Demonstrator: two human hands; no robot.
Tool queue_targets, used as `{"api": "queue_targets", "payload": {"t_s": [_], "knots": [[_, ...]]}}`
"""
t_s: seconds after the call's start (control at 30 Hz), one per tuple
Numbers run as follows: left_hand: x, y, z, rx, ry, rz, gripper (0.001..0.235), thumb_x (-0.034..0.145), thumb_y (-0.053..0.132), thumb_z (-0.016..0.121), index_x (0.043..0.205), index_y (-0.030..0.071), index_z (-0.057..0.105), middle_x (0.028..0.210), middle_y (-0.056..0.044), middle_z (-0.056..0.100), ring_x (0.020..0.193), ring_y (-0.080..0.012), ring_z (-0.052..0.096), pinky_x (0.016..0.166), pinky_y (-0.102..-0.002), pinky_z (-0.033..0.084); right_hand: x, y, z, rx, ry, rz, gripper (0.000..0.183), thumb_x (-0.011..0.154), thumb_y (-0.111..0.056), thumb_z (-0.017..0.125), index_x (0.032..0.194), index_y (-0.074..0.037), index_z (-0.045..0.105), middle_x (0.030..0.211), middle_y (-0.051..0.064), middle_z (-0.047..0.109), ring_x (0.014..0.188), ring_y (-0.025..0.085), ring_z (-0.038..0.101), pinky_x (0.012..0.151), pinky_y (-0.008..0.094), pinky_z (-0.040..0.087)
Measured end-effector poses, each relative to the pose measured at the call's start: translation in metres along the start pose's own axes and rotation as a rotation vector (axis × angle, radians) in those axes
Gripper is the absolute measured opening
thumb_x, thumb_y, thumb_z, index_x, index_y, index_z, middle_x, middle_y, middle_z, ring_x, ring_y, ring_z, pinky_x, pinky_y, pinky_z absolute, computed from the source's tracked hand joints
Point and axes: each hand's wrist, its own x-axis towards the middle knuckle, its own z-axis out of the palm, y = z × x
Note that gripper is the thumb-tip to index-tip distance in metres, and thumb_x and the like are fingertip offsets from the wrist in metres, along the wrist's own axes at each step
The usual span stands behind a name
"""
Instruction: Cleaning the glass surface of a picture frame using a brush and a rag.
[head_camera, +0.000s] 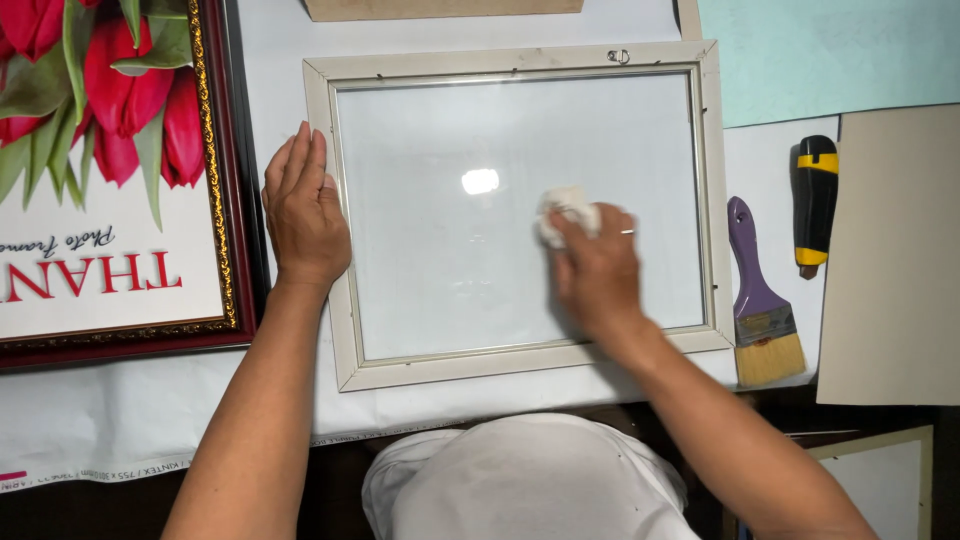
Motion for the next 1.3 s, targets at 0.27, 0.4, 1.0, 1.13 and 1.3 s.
{"api": "queue_targets", "payload": {"t_s": [0.27,0.4,1.0,1.13,1.3], "knots": [[-0.001,-0.006,0.0,0.006,-0.015,0.019,0.048,0.107,0.007,0.044,0.154,0.007,0.048,0.161,-0.011,0.043,0.147,-0.0319,0.036,0.115,-0.049,0.03,0.05,-0.105,0.096,0.191,0.028,-0.201,0.027,0.094,-0.02,0.066,0.12,-0.021,0.069,0.111,0.017,0.056,0.093,0.04,0.058,0.075,0.047,0.048],[-0.002,-0.005,-0.001,-0.031,-0.005,0.028,0.047,0.108,0.006,0.045,0.154,0.008,0.049,0.161,-0.011,0.043,0.147,-0.0322,0.036,0.116,-0.049,0.029,0.078,-0.018,0.076,0.008,0.108,-0.126,0.033,0.086,-0.017,0.076,0.119,-0.018,0.074,0.114,0.016,0.058,0.097,0.041,0.056,0.075,0.051,0.046],[0.0,-0.007,0.0,-0.002,-0.019,-0.002,0.049,0.105,0.008,0.044,0.154,0.009,0.048,0.161,-0.007,0.043,0.146,-0.0286,0.037,0.116,-0.047,0.031,0.014,-0.115,0.079,0.092,0.055,-0.197,0.04,0.088,-0.014,0.064,0.128,-0.014,0.066,0.114,0.022,0.057,0.094,0.042,0.059,0.074,0.048,0.048],[-0.001,-0.009,0.003,-0.027,0.013,0.02,0.047,0.106,0.008,0.046,0.153,0.009,0.05,0.16,-0.009,0.044,0.146,-0.0296,0.038,0.116,-0.048,0.031,0.078,-0.107,0.117,0.112,0.083,-0.247,0.043,0.09,-0.016,0.065,0.133,-0.019,0.062,0.111,0.018,0.057,0.091,0.04,0.058,0.074,0.047,0.046],[-0.001,-0.01,0.003,-0.035,-0.002,0.003,0.049,0.105,0.007,0.046,0.153,0.009,0.049,0.16,-0.01,0.044,0.146,-0.032,0.038,0.116,-0.049,0.03,0.111,-0.029,0.075,-0.076,0.089,-0.078,0.05,0.077,-0.013,0.078,0.126,-0.013,0.07,0.112,0.018,0.057,0.094,0.041,0.056,0.074,0.05,0.044]]}}
